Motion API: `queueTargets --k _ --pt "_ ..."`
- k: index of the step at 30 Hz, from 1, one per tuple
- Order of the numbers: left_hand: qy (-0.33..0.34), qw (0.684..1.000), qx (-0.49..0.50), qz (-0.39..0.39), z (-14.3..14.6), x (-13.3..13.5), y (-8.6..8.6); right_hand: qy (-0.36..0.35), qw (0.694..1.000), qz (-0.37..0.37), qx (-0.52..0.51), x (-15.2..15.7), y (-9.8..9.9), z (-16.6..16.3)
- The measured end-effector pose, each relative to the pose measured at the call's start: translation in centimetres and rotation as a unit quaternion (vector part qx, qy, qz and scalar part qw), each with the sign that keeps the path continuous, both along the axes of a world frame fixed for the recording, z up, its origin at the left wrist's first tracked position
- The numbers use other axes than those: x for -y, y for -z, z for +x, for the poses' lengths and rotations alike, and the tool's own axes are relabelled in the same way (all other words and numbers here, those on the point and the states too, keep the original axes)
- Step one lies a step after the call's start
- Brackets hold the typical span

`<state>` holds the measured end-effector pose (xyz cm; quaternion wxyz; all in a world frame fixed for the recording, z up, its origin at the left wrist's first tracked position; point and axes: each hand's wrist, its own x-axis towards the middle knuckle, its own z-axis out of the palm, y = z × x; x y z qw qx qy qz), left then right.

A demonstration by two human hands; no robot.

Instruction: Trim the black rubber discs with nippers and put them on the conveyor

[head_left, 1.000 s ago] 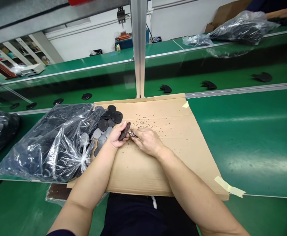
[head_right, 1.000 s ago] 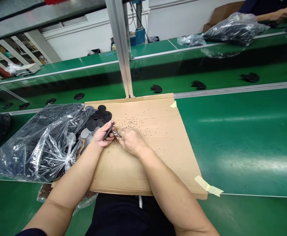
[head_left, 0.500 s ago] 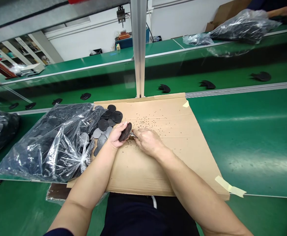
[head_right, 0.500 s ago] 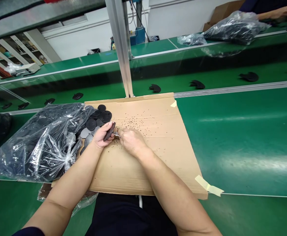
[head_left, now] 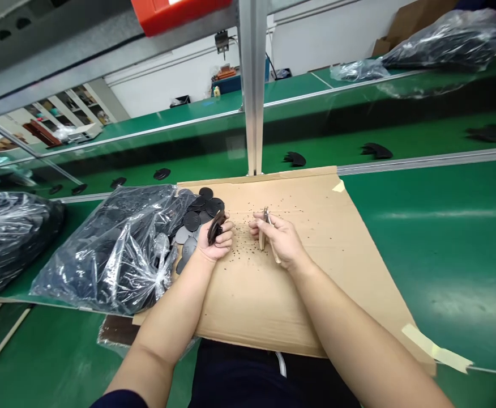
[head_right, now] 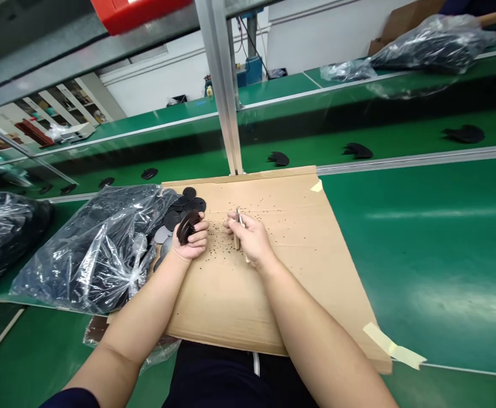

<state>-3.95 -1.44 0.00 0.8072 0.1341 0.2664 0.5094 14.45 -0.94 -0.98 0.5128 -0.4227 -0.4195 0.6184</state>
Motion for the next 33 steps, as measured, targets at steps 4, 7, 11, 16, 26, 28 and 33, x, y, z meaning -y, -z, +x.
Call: queueTargets --k 4,7,11,16,26,28,33 --pt "-0.010 1.000 0.029 -0.001 0.1 -0.1 0.1 -0.028 0.978 -0.127 -0.162 -0.6 -0.2 0.4" --pt "-0.042 0.999 0.033 0.002 0.8 -0.2 0.2 -0.033 0.958 -0.203 -0.197 -1.5 0.5 1.3" --pt "-0.122 0.991 0.005 0.057 1.2 -1.5 1.0 0.007 0.960 -0.232 -0.155 -3.6 1.2 1.5" --pt "-0.127 0.991 -0.019 0.028 1.4 -1.9 1.9 0.046 0.958 -0.245 -0.140 -2.5 -0.9 0.6" --pt "-0.127 0.991 -0.022 -0.018 1.5 -2.6 2.3 0.034 0.975 -0.167 -0.143 -2.4 0.2 0.3" --pt "-0.181 0.983 -0.025 -0.026 1.8 -2.4 1.8 0.032 0.976 -0.162 -0.141 -2.4 0.3 0.3" --pt "-0.267 0.962 -0.062 0.006 2.6 -2.2 0.0 0.025 0.977 -0.165 -0.132 -2.4 0.1 0.3"
